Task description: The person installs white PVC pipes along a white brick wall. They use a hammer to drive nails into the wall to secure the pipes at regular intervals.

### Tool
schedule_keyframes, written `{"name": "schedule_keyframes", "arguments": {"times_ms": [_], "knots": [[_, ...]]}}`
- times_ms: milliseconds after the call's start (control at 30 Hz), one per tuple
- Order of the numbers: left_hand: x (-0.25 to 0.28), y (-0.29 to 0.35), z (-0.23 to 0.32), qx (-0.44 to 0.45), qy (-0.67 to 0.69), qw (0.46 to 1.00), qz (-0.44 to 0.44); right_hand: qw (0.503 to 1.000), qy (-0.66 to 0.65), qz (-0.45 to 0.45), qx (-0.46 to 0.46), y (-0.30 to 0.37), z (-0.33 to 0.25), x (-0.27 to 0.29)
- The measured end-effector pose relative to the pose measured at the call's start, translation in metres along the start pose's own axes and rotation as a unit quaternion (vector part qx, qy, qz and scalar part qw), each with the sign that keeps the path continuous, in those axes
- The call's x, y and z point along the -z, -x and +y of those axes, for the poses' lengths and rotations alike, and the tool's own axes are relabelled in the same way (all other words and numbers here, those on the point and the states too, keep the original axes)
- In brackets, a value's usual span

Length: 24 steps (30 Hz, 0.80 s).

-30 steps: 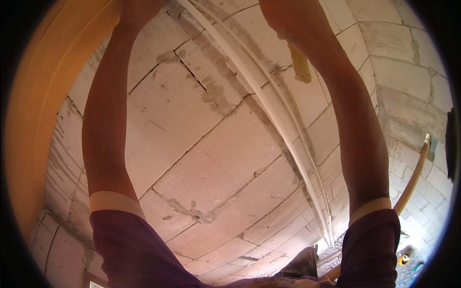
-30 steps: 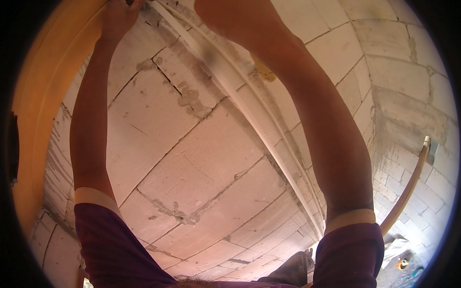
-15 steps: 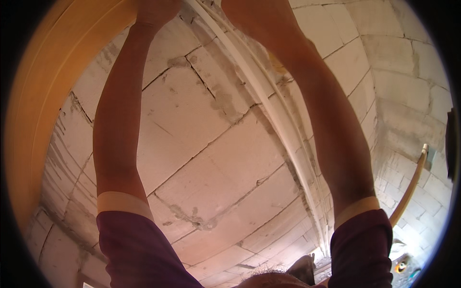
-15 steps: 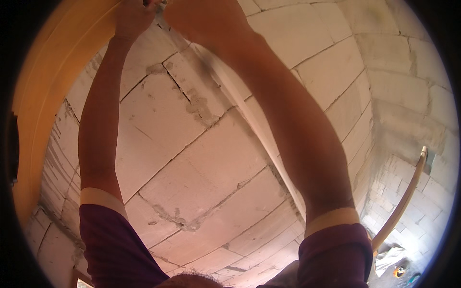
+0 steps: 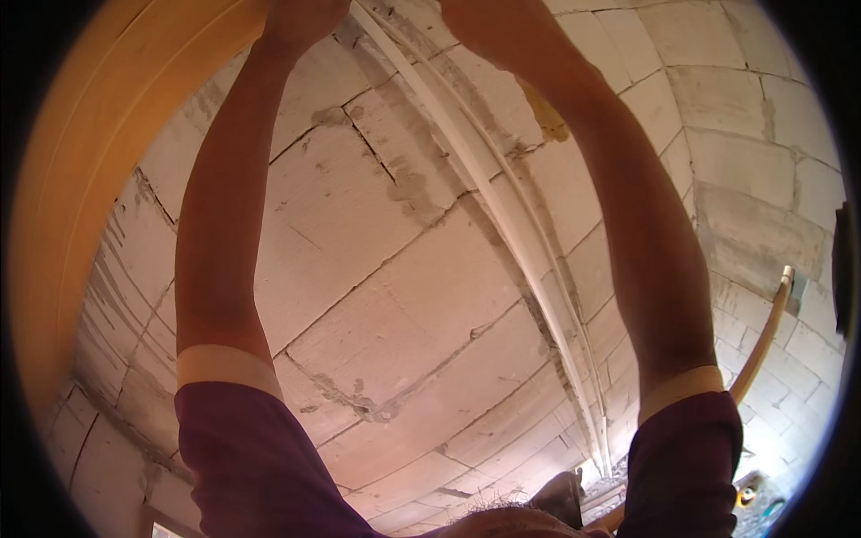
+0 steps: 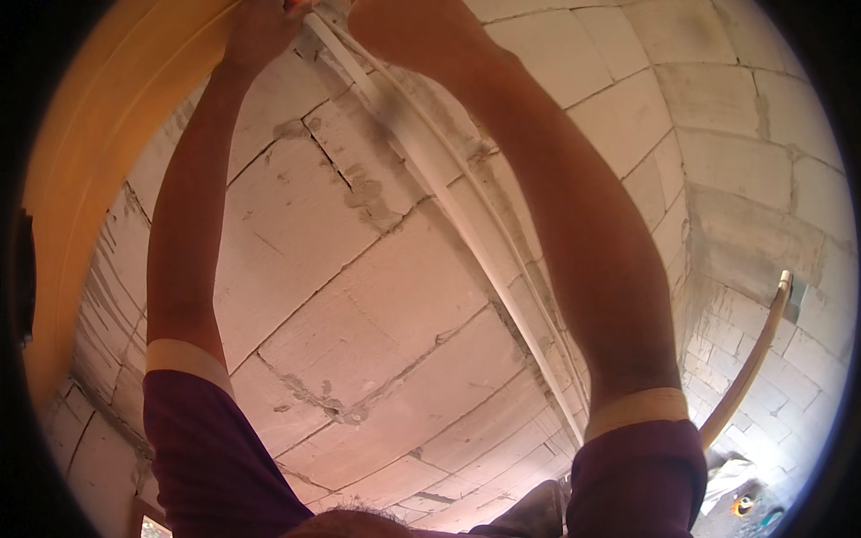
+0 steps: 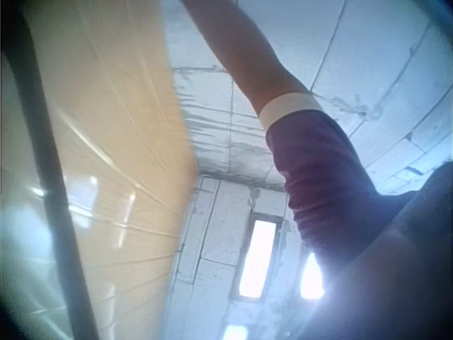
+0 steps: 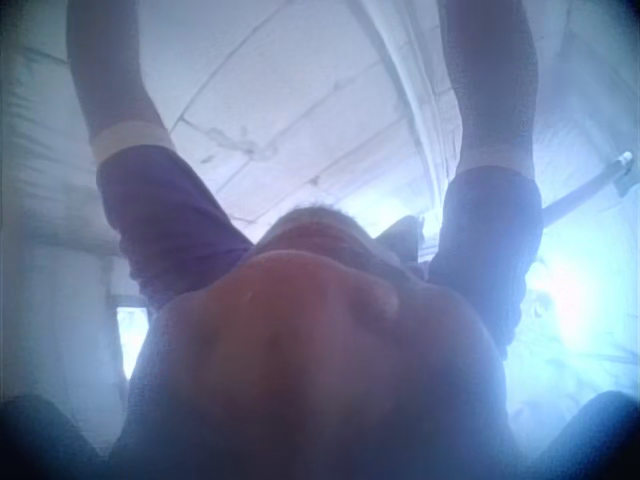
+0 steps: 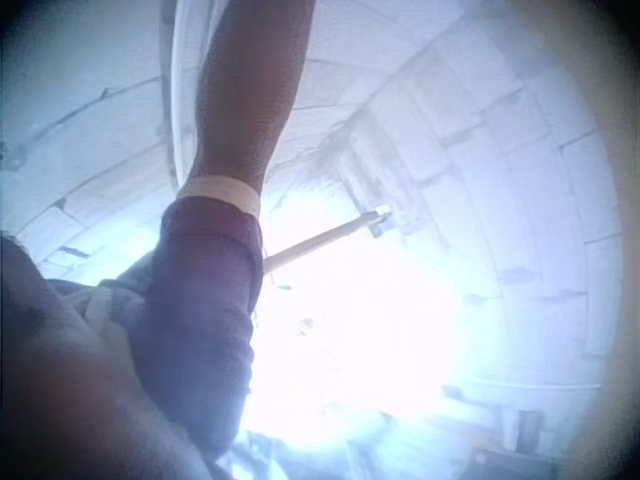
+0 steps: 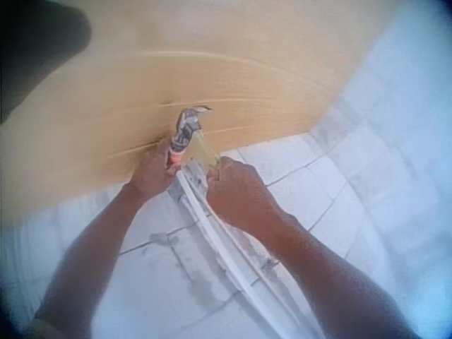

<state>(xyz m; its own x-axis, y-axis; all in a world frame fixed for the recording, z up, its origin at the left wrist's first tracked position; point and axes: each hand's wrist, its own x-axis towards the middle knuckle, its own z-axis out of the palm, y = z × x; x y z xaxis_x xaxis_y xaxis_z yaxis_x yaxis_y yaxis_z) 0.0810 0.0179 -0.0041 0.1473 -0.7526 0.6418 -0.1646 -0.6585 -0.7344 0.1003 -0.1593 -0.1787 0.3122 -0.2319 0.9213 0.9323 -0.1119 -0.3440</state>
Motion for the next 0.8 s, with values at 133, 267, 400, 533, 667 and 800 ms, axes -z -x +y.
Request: {"name": "schedule_keyframes", "arguments": {"times_ms": [133,267,400,533,667,800], "knots": [[0.018,-0.044,0.022,-0.012,-0.135,0.979,-0.154,1.000,0.014,0.011,-0.004,0.017,-0.019,0.048],[0.012,-0.046,0.033,-0.046,-0.051,0.980,-0.189,0.982,0.072,-0.019,-0.171,0.038,-0.053,0.103],[0.058,-0.025,0.079,-0.010,-0.076,0.997,-0.030,0.986,-0.035,0.043,-0.155,0.089,-0.018,0.149],[0.106,0.025,0.053,0.031,-0.055,0.992,0.112,0.966,-0.047,0.016,-0.253,0.119,-0.016,0.183],[0.133,0.062,0.061,0.177,-0.040,0.983,0.037,0.936,-0.054,-0.026,-0.348,0.162,-0.022,0.204],[0.129,0.094,0.029,0.192,-0.136,0.960,-0.152,0.883,-0.117,-0.111,-0.440,0.217,-0.011,0.206]]}}
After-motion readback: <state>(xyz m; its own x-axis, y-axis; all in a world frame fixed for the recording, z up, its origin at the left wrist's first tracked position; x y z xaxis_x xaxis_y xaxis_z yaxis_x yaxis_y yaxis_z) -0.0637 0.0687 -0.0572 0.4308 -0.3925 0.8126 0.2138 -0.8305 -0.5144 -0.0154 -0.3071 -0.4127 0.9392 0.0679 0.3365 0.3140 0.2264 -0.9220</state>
